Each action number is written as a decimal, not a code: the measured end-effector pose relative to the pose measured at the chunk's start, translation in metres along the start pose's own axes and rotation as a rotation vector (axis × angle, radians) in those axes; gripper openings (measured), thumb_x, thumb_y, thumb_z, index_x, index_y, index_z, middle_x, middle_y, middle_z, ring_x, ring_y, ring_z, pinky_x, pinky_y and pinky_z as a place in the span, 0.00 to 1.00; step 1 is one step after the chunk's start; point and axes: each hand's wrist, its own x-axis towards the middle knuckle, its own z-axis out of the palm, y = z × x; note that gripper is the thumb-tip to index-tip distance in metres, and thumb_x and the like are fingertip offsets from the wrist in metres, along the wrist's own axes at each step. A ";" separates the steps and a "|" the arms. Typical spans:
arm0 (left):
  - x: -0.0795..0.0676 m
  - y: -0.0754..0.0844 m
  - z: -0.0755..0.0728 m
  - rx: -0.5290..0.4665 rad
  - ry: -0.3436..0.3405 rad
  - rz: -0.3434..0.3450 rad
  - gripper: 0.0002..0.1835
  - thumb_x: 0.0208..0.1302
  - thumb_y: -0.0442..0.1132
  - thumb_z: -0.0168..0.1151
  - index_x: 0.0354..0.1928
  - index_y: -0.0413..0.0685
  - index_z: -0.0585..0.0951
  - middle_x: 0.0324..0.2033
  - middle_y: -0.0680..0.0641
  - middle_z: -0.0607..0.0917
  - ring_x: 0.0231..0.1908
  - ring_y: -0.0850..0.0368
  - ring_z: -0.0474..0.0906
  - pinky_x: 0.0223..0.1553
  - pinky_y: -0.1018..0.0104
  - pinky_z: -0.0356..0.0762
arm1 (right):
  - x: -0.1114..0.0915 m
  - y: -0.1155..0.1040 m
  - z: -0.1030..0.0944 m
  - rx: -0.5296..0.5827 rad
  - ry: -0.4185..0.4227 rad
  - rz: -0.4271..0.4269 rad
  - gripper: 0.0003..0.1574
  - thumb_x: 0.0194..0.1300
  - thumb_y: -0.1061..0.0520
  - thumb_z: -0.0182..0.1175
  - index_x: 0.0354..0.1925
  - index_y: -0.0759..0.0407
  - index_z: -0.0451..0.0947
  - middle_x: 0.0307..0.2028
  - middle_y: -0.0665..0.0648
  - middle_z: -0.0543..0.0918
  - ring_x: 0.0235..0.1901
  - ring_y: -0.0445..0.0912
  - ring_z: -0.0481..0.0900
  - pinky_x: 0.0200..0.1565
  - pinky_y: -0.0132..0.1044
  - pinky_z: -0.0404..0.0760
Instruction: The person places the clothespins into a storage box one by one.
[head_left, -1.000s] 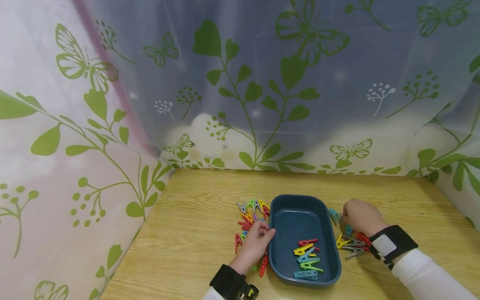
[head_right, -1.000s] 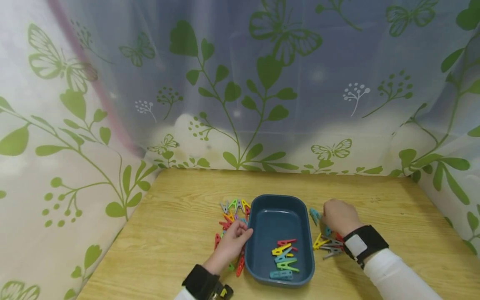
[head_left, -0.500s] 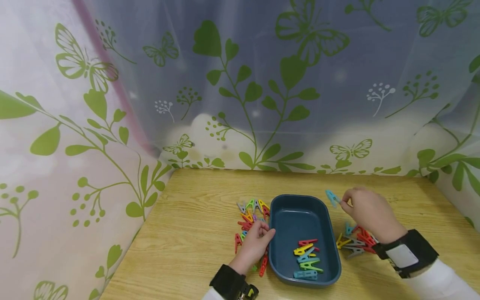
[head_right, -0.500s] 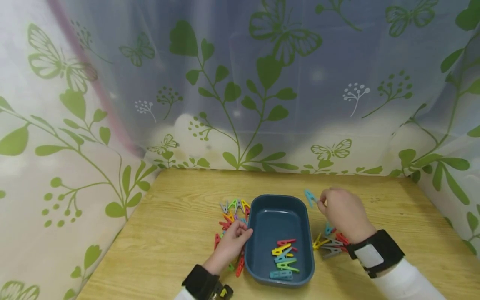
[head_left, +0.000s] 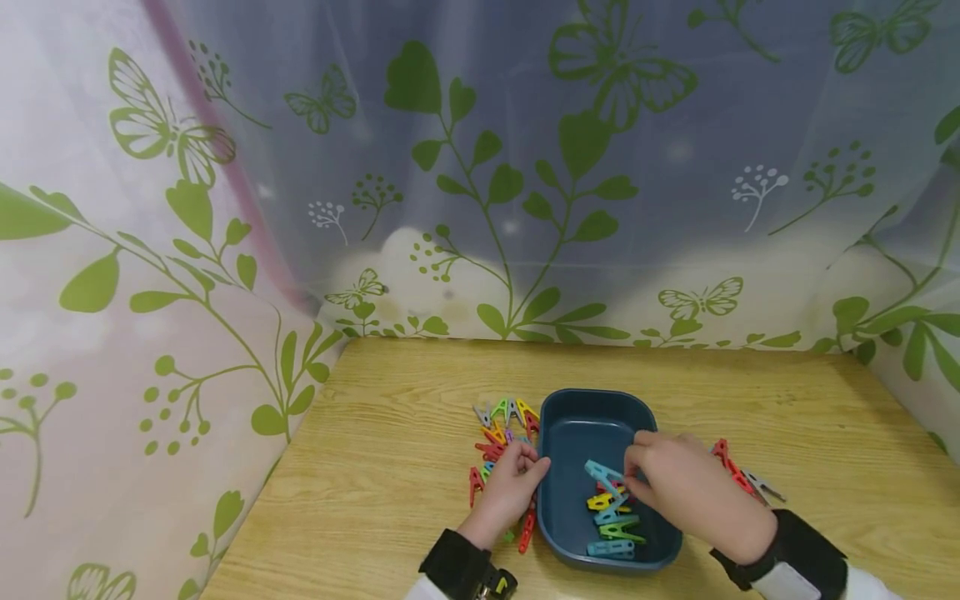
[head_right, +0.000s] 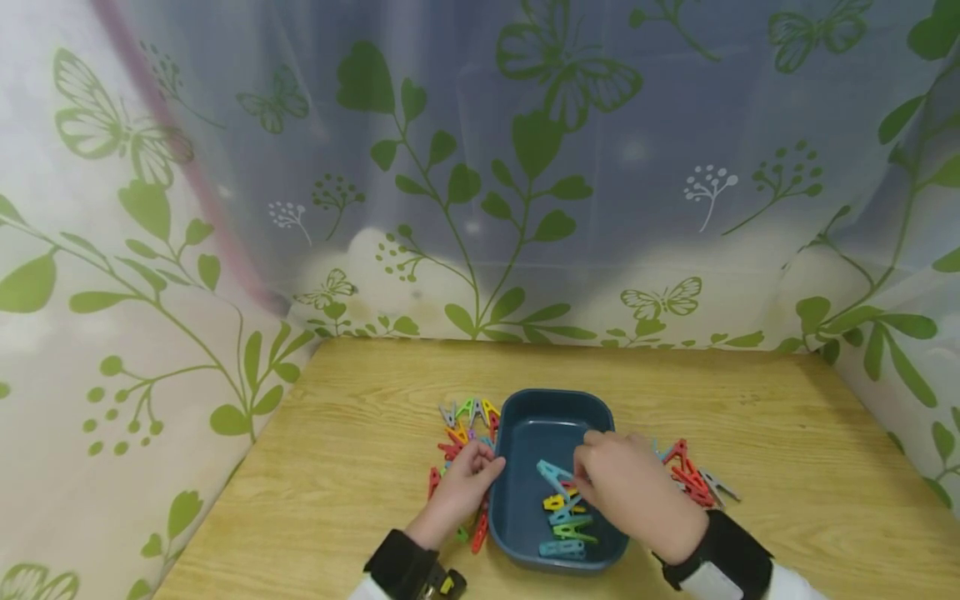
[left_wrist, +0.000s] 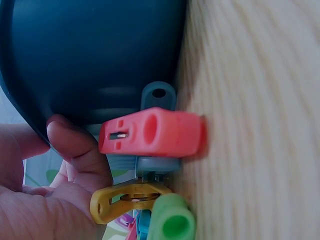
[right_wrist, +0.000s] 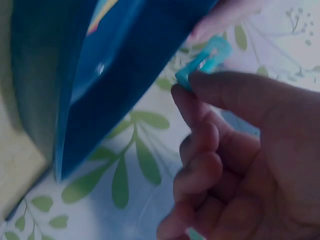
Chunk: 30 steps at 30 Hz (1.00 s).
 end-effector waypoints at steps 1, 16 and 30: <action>0.000 0.000 0.000 -0.002 0.000 0.000 0.09 0.78 0.41 0.58 0.46 0.43 0.72 0.27 0.52 0.72 0.23 0.57 0.68 0.26 0.65 0.70 | -0.001 -0.003 0.003 0.009 -0.012 -0.020 0.16 0.57 0.53 0.77 0.25 0.40 0.78 0.25 0.39 0.69 0.22 0.32 0.65 0.27 0.32 0.64; 0.000 0.001 0.000 0.005 0.012 -0.006 0.08 0.77 0.40 0.58 0.46 0.43 0.72 0.27 0.52 0.73 0.22 0.57 0.68 0.26 0.65 0.70 | -0.006 -0.017 0.024 0.146 -0.192 -0.102 0.23 0.63 0.57 0.72 0.19 0.40 0.72 0.22 0.39 0.64 0.20 0.34 0.58 0.29 0.35 0.56; 0.001 0.001 0.001 0.013 0.012 -0.011 0.09 0.77 0.41 0.59 0.46 0.44 0.72 0.27 0.52 0.73 0.23 0.57 0.69 0.26 0.66 0.71 | -0.009 -0.014 0.032 0.143 -0.251 -0.091 0.21 0.63 0.55 0.73 0.21 0.41 0.72 0.23 0.39 0.66 0.22 0.34 0.61 0.30 0.37 0.58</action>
